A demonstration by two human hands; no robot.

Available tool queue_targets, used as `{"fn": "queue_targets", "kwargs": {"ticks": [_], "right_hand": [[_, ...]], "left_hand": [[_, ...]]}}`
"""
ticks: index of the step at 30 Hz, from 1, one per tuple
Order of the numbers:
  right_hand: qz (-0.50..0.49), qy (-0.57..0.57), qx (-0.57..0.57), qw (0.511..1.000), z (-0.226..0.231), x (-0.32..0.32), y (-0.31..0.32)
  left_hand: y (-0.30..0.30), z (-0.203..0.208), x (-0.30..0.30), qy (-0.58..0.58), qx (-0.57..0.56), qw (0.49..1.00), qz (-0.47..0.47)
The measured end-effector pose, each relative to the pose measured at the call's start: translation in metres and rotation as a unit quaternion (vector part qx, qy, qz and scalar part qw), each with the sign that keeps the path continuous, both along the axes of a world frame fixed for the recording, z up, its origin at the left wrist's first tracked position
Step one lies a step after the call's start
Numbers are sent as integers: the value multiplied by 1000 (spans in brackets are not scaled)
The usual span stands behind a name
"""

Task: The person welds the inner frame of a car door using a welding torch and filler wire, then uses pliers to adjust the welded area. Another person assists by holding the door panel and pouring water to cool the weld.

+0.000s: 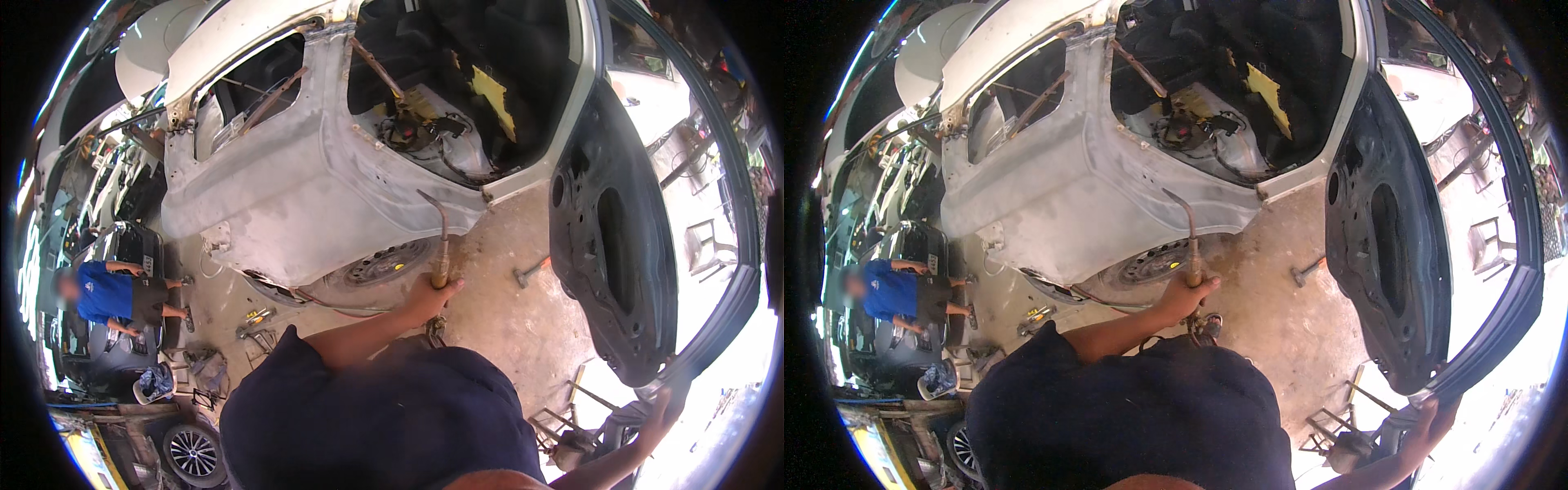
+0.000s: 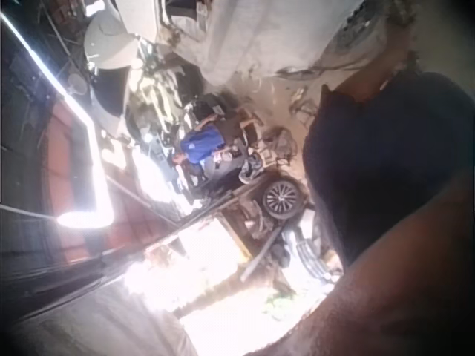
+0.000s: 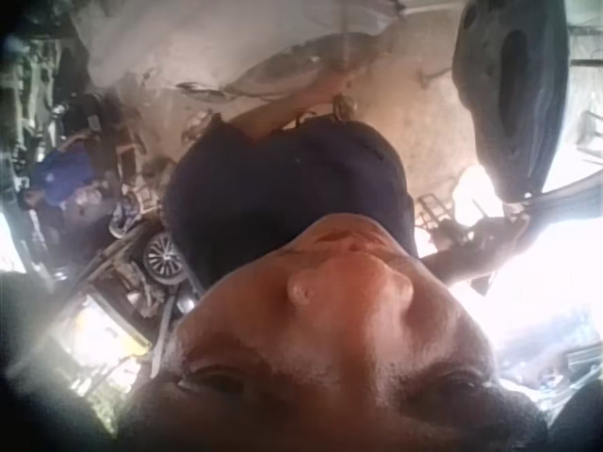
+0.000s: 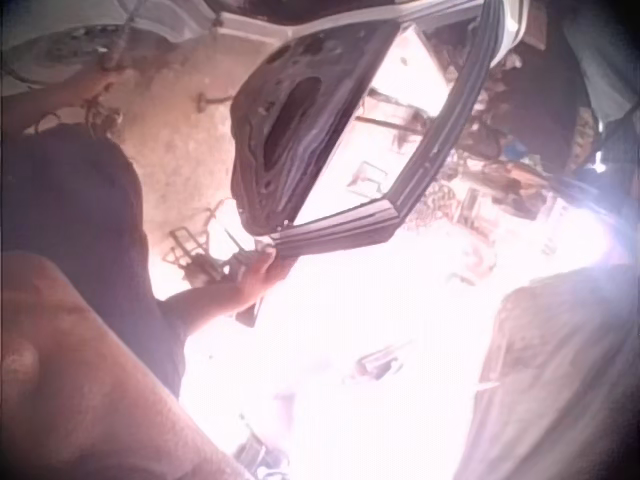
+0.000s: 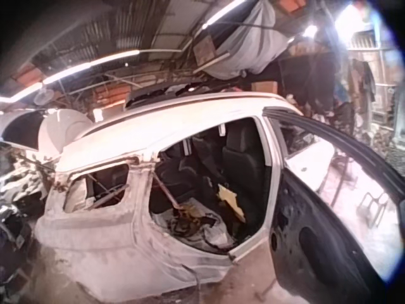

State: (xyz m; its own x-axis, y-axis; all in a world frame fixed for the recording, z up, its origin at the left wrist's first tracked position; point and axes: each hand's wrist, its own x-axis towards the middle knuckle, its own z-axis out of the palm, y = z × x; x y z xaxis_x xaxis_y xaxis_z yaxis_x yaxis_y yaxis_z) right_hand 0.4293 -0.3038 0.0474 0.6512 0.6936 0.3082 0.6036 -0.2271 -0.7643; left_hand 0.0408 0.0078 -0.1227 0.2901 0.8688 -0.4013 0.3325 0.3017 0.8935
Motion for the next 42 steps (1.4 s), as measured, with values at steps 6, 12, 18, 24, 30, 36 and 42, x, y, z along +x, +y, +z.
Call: {"fn": "queue_targets", "kwargs": {"ticks": [6,12,18,24,30,36,42], "right_hand": [[-305,-97,0,947,-24,65,-5],[-382,-346,148,844,-29,90,17],[-119,-406,67,903,-51,62,117],[106,-170,-240,950,-223,74,212],[111,12,-618,778,-352,100,184],[182,82,-689,696,-422,122,255],[381,-94,-621,679,-510,86,475]], "left_hand": [[-24,-2,-19,-14,17,999,33],[-26,-10,-33,-33,31,997,56],[10,-22,-38,-21,88,996,24],[86,-56,-29,30,94,994,-50],[130,-71,-42,38,5,999,-38],[137,-63,-70,63,-77,995,-5],[148,-65,-74,252,-102,958,-87]]}}
